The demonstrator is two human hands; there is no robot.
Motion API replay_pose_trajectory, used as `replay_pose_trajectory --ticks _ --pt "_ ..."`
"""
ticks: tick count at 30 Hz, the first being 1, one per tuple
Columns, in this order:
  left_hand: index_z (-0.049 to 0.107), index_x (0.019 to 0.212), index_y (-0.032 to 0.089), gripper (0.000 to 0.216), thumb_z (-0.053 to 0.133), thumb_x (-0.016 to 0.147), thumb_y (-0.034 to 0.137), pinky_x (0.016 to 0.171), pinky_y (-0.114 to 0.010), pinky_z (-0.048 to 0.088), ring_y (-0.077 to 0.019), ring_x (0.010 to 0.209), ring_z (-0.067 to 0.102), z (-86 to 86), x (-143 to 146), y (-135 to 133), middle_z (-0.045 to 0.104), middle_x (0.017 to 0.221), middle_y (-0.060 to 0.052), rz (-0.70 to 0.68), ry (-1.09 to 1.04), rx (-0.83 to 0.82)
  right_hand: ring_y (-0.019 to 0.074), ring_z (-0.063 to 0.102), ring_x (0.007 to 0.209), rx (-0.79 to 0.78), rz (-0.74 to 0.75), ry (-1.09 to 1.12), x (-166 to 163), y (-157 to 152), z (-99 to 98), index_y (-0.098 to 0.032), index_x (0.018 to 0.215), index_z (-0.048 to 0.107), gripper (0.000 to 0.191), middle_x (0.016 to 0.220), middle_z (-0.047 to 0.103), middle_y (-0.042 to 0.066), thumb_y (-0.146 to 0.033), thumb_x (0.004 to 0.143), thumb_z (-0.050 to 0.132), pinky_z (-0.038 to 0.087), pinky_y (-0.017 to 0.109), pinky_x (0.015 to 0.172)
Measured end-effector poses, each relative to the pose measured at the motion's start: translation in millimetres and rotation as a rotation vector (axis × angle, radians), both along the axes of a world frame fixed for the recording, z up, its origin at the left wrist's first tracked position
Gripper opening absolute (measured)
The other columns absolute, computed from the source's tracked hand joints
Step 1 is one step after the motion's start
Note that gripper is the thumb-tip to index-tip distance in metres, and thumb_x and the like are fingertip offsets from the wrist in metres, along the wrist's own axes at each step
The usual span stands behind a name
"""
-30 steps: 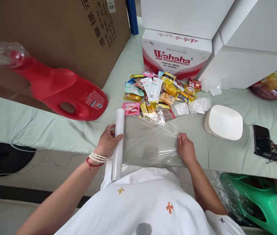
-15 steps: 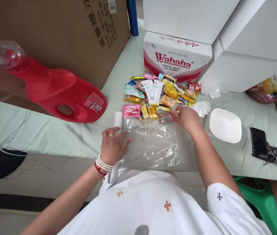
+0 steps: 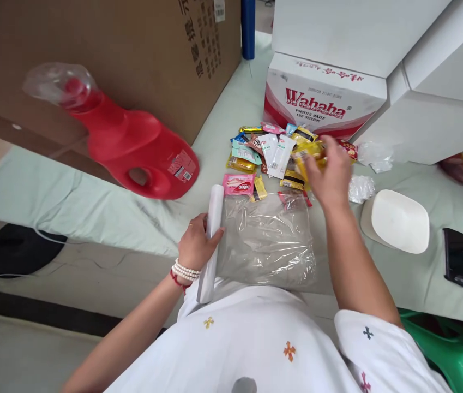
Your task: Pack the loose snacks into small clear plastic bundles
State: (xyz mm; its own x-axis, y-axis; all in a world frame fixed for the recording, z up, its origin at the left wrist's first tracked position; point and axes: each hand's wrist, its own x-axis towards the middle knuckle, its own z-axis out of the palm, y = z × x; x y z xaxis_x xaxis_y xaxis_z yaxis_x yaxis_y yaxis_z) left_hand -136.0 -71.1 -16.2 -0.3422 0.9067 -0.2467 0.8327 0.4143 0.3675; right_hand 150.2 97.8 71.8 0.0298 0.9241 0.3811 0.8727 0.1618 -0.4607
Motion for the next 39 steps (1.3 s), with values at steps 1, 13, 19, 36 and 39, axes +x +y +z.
replay_pose_trajectory --ticks 1,13,19,36,39 --pt "0.052 0.138 0.016 0.057 0.064 0.092 0.048 0.082 -0.043 0.057 -0.0336 0.110 0.067 0.1 2 2 0.064 0.125 -0.016 0.001 0.008 -0.017 0.0313 0.060 0.115 0.115 0.035 0.028 5 -15 10.5 -0.020 0.146 0.055 0.057 0.125 0.066 0.014 -0.053 0.099 0.052 0.047 0.053 0.102" --pt "0.062 0.100 0.018 0.048 0.066 0.078 0.061 0.065 -0.031 0.045 -0.0204 0.073 0.059 3.3 -45 16 0.062 0.080 -0.002 -0.036 -0.447 -0.056 0.0279 0.059 0.117 -0.435 0.658 0.207 -11 -102 -124.3 -0.023 0.154 0.046 0.060 0.118 0.064 0.014 -0.056 0.107 0.029 0.047 0.052 0.109" --pt "0.059 0.113 0.017 0.045 0.062 0.079 0.045 0.068 -0.032 0.048 -0.0236 0.078 0.066 17.1 -58 20 0.067 0.085 -0.005 0.020 -0.379 -0.157 0.0282 0.062 0.120 -0.544 0.684 0.207 2 -91 -110.0 -0.021 0.147 0.055 0.058 0.126 0.066 0.014 -0.057 0.105 0.037 0.049 0.049 0.108" --pt "0.076 0.115 0.024 0.042 0.047 0.092 0.005 0.123 -0.059 0.032 -0.0307 0.144 0.050 1.3 -17 6 0.071 0.127 -0.013 -0.643 0.114 0.293 0.0256 0.063 0.104 -0.475 0.631 0.211 -4 -81 -73.5 -0.022 0.137 0.063 0.048 0.118 0.071 0.012 -0.052 0.103 0.049 0.052 0.045 0.096" --pt "0.074 0.119 0.020 0.037 0.048 0.094 0.009 0.120 -0.059 0.036 -0.0329 0.144 0.050 2.2 -4 3 0.067 0.136 -0.017 -0.672 0.110 0.335 0.0271 0.059 0.105 -0.406 0.811 -0.063 -17 -93 -81.2 -0.020 0.139 0.063 0.043 0.112 0.071 0.014 -0.042 0.105 0.047 0.047 0.048 0.100"
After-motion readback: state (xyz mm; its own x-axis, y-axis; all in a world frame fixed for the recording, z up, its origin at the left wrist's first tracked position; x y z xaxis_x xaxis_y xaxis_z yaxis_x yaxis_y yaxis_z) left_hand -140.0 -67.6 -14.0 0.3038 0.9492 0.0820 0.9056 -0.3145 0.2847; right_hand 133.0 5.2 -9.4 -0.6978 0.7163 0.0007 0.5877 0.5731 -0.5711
